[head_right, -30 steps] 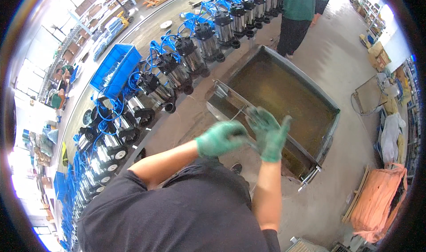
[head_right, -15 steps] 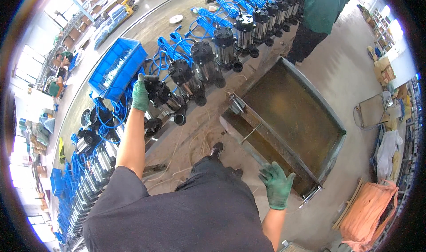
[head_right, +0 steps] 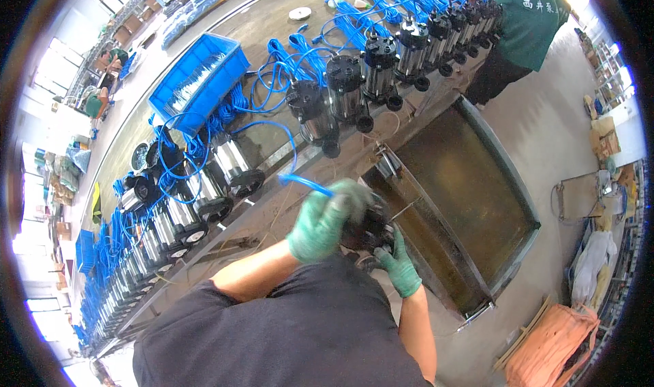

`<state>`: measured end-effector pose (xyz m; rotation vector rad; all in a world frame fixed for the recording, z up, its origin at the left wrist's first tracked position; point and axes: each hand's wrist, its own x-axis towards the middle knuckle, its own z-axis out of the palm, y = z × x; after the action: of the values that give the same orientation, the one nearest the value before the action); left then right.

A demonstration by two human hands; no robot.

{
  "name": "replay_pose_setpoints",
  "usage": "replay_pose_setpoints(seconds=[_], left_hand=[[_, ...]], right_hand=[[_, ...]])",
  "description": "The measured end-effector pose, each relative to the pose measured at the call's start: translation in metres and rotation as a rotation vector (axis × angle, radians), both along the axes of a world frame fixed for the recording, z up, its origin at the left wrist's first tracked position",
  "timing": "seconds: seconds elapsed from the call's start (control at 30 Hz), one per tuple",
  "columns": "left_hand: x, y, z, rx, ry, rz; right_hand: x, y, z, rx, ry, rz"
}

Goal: The person using their gloved hands holds a cylindrical metal pump component, moves it towards a rectangular metal tank filled with water, and completely submerges the component into the water. They then lift the component out of the tank and place it onto a work surface.

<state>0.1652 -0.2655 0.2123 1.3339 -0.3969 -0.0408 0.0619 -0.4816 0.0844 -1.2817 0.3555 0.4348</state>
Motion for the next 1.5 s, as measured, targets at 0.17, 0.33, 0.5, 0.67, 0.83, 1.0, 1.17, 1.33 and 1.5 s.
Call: replay_pose_setpoints(seconds=[0.17,0.33,0.5,0.67,0.83,1.0,1.17,1.33,1.5], left_hand=[[-0.010,-0.055,-0.021,-0.089,0.268,-0.156],[0.029,-0.045,-0.127,0.291,0.462,-0.066],[0.075,-0.061,-0.212,0.722,0.673,-0.256],[0.108,-0.087,-0.250,1.102,0.520,-0.407],[0.108,-0.075,-0.248,0.918,0.656,-0.508],[0.098,-0.058,-0.244,0.727,0.365,-0.449],[0.069,-0.080,-0.233,0.600,0.121,-0.415],[0.049,-0.099,-0.228,0.595,0.228,-0.403],[0.051,-0.109,-0.236,0.789,0.082,-0.328]], right_hand=[[-0.047,-0.064,0.001,-0.406,-0.020,-0.234],[-0.047,-0.109,0.031,-0.782,0.043,-0.255],[-0.024,-0.130,0.021,-1.210,0.061,-0.064],[0.005,-0.140,0.019,-1.337,0.211,0.029],[0.026,-0.144,0.017,-1.366,0.324,0.033],[0.015,-0.114,0.020,-1.303,0.286,-0.303],[-0.080,-0.103,-0.036,-0.872,0.086,-0.830],[-0.198,-0.130,-0.086,-1.436,0.324,-0.991],[-0.243,-0.174,-0.082,-1.326,0.666,-1.227]])
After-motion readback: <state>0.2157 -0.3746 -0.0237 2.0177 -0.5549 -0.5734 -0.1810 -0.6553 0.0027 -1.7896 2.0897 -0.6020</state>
